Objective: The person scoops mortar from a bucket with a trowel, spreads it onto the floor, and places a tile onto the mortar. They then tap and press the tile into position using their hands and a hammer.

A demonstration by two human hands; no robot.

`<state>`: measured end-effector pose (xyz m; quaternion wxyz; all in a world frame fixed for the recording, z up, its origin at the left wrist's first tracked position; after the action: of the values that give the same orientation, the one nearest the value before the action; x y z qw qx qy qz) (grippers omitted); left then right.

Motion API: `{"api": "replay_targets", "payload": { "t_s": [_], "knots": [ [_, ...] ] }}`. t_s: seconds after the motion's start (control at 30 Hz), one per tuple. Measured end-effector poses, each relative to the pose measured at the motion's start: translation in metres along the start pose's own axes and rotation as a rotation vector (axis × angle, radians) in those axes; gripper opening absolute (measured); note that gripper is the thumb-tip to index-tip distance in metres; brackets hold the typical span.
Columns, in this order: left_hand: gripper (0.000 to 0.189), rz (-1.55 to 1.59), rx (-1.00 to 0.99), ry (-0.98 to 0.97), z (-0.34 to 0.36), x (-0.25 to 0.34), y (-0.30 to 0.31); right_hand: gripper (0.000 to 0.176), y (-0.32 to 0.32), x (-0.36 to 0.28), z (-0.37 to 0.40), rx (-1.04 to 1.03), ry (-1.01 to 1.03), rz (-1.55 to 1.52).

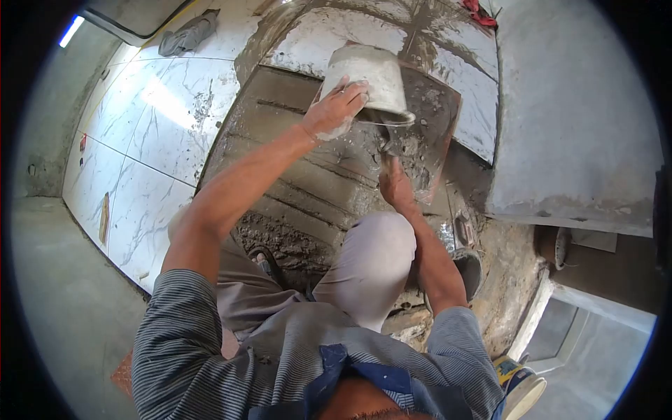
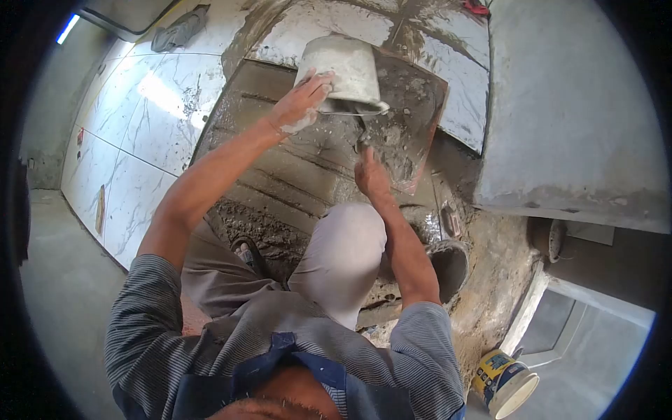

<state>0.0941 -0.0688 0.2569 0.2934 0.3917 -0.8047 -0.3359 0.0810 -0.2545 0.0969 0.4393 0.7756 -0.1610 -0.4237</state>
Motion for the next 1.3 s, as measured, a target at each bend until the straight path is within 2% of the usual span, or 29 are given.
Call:
{"api": "replay_targets", "payload": {
  "t_s": [0.07,0.13,0.17,0.23,0.27,0.33,0.37,0.43,0.5,0.53,0.57,0.63,0.7,0.77,0.83,0.87,0.9,0.97,1.0,1.07,1.17,1.3],
  "knots": [
    [0.039,0.019,-0.022,0.011,0.014,-0.003,-0.006,0.039,-0.008,0.001,0.002,-0.057,-0.011,0.002],
    [0.039,0.026,-0.044,0.033,0.018,-0.008,-0.001,0.036,0.001,-0.018,0.007,0.107,0.114,-0.078],
    [0.039,-0.022,-0.053,0.034,0.026,-0.005,-0.002,0.036,-0.001,-0.018,0.013,0.094,0.101,-0.085],
    [0.04,-0.073,-0.054,0.023,0.033,-0.002,-0.002,0.041,-0.021,0.0,0.011,-0.151,-0.061,-0.016],
    [0.04,-0.05,-0.089,0.029,0.038,-0.001,-0.005,0.041,-0.022,-0.002,0.016,-0.149,-0.062,-0.017],
    [0.041,-0.041,-0.115,0.037,0.034,-0.007,-0.002,0.041,-0.012,-0.02,0.015,0.034,0.129,-0.099],
    [0.042,-0.027,-0.115,0.038,0.037,-0.007,-0.001,0.041,-0.015,-0.02,0.02,0.024,0.118,-0.107],
    [0.042,-0.008,-0.112,0.035,0.043,-0.002,-0.006,0.038,-0.029,-0.005,0.021,-0.171,-0.024,0.006],
    [0.043,-0.15,-0.167,-0.074,0.042,0.009,-0.016,0.04,-0.015,-0.021,0.028,-0.079,0.043,-0.028],
    [0.043,-0.159,-0.16,-0.079,0.036,0.005,-0.015,0.041,-0.005,-0.03,0.023,0.007,0.119,-0.064],
    [0.044,-0.131,-0.16,-0.047,0.037,0.005,-0.015,0.041,-0.007,-0.029,0.025,0.0,0.107,-0.069],
    [0.044,-0.08,-0.169,-0.021,0.045,0.013,-0.025,0.04,-0.027,0.002,0.039,-0.254,-0.169,0.075],
    [0.045,-0.057,-0.208,-0.041,0.041,0.02,-0.035,0.038,-0.024,0.001,0.053,-0.235,-0.176,0.065],
    [0.045,0.012,-0.146,-0.044,0.039,0.021,-0.035,0.036,-0.027,0.001,0.049,-0.223,-0.169,0.047],
    [0.046,0.038,-0.145,-0.006,0.036,0.029,-0.037,0.035,-0.011,-0.015,0.058,-0.051,-0.079,0.132],
    [0.046,0.042,-0.172,-0.009,0.031,0.034,-0.038,0.036,-0.022,0.003,0.059,-0.297,-0.244,0.092],
    [0.046,0.051,-0.176,-0.025,0.031,0.04,-0.041,0.036,-0.02,0.005,0.068,-0.287,-0.261,0.092],
    [0.046,0.118,-0.141,-0.01,0.022,0.04,-0.041,0.038,0.0,0.005,0.072,0.013,-0.226,-0.045],
    [0.046,0.128,-0.152,-0.009,0.019,0.043,-0.042,0.038,0.002,0.005,0.074,0.008,-0.239,-0.047],
    [0.047,0.124,-0.123,-0.065,0.012,0.059,-0.044,0.036,0.003,0.015,0.089,-0.131,-0.386,0.026],
    [0.047,0.142,-0.162,-0.068,0.0,0.071,-0.056,0.032,0.021,0.021,0.102,0.039,-0.427,-0.077],
    [0.046,0.232,-0.134,-0.113,-0.007,0.097,-0.065,0.039,0.031,0.031,0.127,0.026,-0.509,0.015]
  ]
}}
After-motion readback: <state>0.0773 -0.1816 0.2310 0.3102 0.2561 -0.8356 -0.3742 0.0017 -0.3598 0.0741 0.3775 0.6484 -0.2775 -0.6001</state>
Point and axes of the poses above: each hand's wrist, its own z-axis away from the middle knuckle, its own y-axis out of the back of the hand, x = y × z, the point moved 8 cm from there along -z, towards the middle knuckle, and after that the axes turned 10 degrees about y, right-handed, at the moved point
